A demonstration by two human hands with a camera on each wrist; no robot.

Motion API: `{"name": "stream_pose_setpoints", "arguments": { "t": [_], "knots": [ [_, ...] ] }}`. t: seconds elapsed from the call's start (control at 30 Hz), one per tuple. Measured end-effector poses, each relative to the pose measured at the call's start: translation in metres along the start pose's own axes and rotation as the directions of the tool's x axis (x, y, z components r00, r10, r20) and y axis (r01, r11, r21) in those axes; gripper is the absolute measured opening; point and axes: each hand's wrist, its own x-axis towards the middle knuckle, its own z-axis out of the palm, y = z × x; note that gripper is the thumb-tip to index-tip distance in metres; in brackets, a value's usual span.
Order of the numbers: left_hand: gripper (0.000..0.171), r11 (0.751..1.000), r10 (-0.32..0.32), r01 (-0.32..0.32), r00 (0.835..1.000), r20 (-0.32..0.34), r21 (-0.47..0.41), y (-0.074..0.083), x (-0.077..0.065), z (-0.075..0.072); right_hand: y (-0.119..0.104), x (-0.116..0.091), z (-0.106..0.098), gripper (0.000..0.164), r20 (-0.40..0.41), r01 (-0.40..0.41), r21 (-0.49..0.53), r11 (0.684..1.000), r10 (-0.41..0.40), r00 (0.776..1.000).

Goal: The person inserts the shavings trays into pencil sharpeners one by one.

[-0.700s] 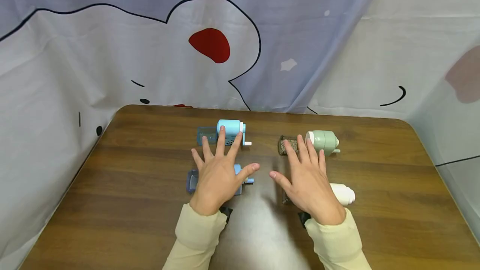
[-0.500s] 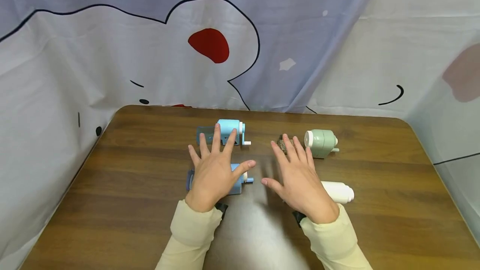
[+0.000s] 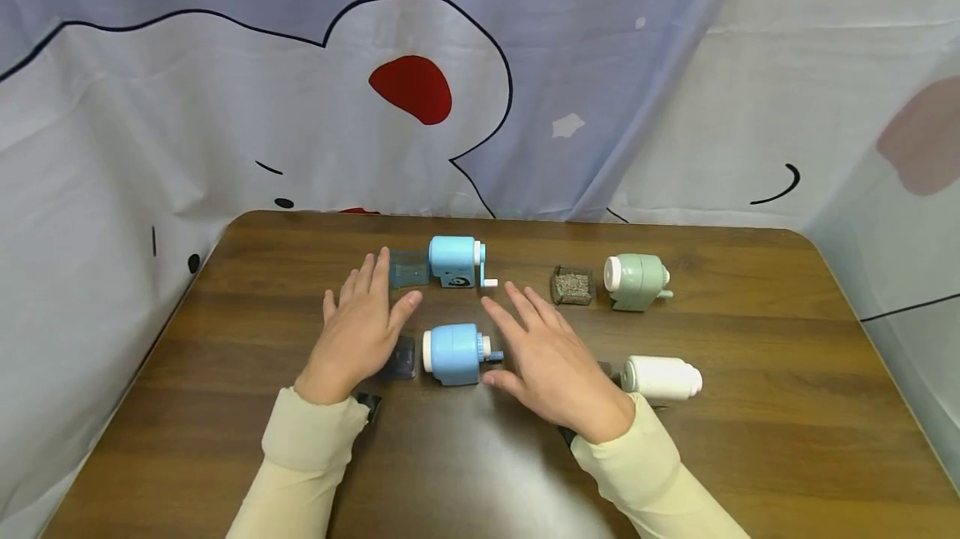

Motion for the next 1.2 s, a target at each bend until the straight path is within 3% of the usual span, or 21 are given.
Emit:
{"name": "stream_pose_setpoints", "arguments": {
  "t": [0.27,0.53,0.87,1.2],
  "knots": [
    [0.079,0.998,0.046,-0.04,0.986,0.158,-0.04,-0.043,-0.001,-0.01,-0.008,0.009,0.004,0.075,0.009,0.061,0.042,0.997,-0.062,0.998],
    [0.087,0.99,0.132,-0.115,0.954,0.267,-0.078,-0.065,-0.011,-0.004,-0.01,0.015,0.011,0.076,0.038,0.058,0.11,0.992,-0.063,0.997],
    [0.099,0.974,0.218,-0.198,0.952,0.216,-0.111,-0.073,-0.021,0.02,-0.008,0.017,0.015,0.071,0.067,0.052,0.104,0.993,-0.059,0.996],
    [0.076,0.975,0.221,-0.218,0.962,0.16,-0.04,-0.067,-0.023,0.027,-0.008,0.018,0.02,0.067,0.055,0.076,0.126,0.989,-0.084,0.995]
  ]
}}
